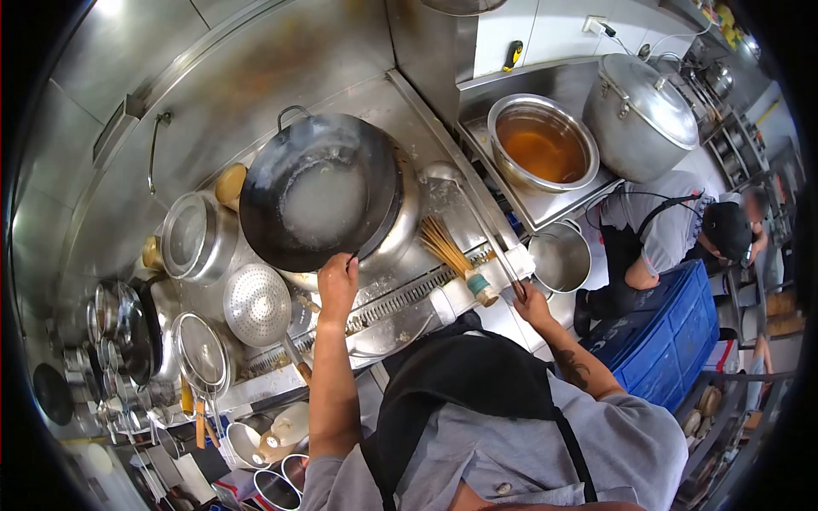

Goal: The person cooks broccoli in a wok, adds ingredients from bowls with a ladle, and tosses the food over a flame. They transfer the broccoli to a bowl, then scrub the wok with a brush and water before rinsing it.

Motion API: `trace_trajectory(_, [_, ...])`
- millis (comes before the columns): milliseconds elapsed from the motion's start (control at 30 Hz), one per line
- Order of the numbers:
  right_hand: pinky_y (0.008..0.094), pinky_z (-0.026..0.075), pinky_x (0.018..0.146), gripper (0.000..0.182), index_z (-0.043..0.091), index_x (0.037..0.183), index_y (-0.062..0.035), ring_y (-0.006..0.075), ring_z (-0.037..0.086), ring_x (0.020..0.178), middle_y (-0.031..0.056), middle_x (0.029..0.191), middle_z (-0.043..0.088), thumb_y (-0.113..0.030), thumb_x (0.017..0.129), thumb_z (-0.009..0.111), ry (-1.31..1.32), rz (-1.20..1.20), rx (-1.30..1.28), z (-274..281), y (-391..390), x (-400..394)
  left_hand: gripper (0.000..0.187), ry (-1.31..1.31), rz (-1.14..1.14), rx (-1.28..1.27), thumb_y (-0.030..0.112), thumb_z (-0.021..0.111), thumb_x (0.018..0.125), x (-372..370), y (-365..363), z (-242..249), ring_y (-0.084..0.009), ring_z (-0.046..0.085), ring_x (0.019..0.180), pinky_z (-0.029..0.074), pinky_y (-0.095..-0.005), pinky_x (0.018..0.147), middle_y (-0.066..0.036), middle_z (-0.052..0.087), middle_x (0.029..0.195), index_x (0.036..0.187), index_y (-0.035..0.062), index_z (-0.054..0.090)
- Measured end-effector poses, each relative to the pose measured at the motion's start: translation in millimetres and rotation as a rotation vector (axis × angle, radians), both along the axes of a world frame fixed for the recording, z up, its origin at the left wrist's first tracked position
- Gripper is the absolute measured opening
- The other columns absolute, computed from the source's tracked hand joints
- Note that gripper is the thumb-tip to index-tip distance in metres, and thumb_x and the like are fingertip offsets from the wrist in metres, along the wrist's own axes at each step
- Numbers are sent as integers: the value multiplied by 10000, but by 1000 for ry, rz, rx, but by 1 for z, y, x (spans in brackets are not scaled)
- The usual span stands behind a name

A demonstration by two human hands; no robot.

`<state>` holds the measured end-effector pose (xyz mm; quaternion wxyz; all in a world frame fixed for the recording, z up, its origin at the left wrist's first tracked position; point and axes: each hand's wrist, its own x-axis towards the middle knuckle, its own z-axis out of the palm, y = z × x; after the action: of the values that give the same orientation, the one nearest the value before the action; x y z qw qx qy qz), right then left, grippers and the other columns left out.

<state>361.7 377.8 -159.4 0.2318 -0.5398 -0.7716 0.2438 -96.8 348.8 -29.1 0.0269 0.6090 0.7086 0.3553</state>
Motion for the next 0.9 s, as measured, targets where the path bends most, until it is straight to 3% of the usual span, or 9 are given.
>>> trace_trajectory(100, [483, 507, 744, 392, 506, 1090, 10, 466, 623, 838, 286, 840, 633, -141, 777, 688, -92, -169, -297, -10, -3, 1, 113, 0, 2, -3, 109, 645, 825, 2, -1, 2, -387, 624, 749, 483, -458, 692, -194, 649, 805, 847, -2, 641])
trace_trajectory(200, [492, 502, 785, 454, 483, 1145, 23, 439, 617, 908, 277, 948, 619, -157, 780, 685, -37, -124, -339, -9, -2, 3, 112, 1, 3, -15, 107, 645, 824, 2, -1, 3, -387, 622, 751, 480, -462, 697, -194, 646, 802, 845, -3, 638])
trace_trajectory(300, [483, 483, 852, 484, 491, 1183, 34, 427, 573, 1002, 262, 1070, 566, -166, 782, 675, -329, -104, -259, 0, 8, 5, 115, -9, -3, -14, 107, 647, 823, -2, 0, -3, -387, 621, 756, 477, -464, 699, -195, 644, 804, 845, -5, 636])
trace_trajectory(400, [462, 467, 899, 501, 508, 1199, 28, 415, 535, 1054, 245, 1128, 518, -181, 775, 675, -202, -130, -64, 40, 24, -28, 120, -25, -2, -15, 109, 648, 821, -1, -3, 0, -387, 617, 757, 473, -463, 695, -194, 640, 806, 846, -7, 635])
trace_trajectory(467, [444, 469, 904, 541, 520, 1200, 31, 405, 543, 1042, 257, 1112, 550, -250, 772, 696, -171, -31, 28, 53, 34, -65, 122, -29, 4, -10, 110, 649, 820, 1, -1, 2, -387, 614, 756, 471, -462, 693, -194, 638, 806, 846, -9, 634])
trace_trajectory(667, [450, 509, 844, 573, 558, 1126, 34, 417, 596, 1028, 253, 1094, 602, -366, 744, 711, -572, 230, -287, 43, 56, -135, 129, 33, 47, 22, 111, 663, 819, 1, -3, 5, -387, 622, 742, 493, -447, 687, -201, 641, 793, 822, -14, 632])
trace_trajectory(800, [384, 545, 737, 456, 602, 1063, 17, 311, 685, 829, 162, 843, 674, -318, 772, 710, -393, 262, -354, 62, 69, -122, 120, 28, 50, 93, 106, 663, 811, -1, -6, 0, -381, 617, 733, 488, -461, 686, -185, 637, 777, 806, -9, 628])
trace_trajectory(867, [322, 546, 648, 369, 615, 1067, 2, 231, 685, 740, 111, 815, 665, -250, 813, 702, 338, 88, -945, 95, 70, -106, 113, 44, 22, 46, 107, 657, 816, -2, -9, 0, -369, 617, 748, 478, -458, 683, -175, 639, 790, 822, -2, 628])
trace_trajectory(900, [315, 547, 607, 337, 612, 1072, 1, 204, 672, 699, 97, 805, 655, -218, 829, 692, 436, 47, -988, 111, 73, -100, 114, 65, 12, 32, 116, 652, 820, -2, -10, 4, -357, 613, 763, 464, -451, 675, -161, 632, 788, 827, 5, 624])
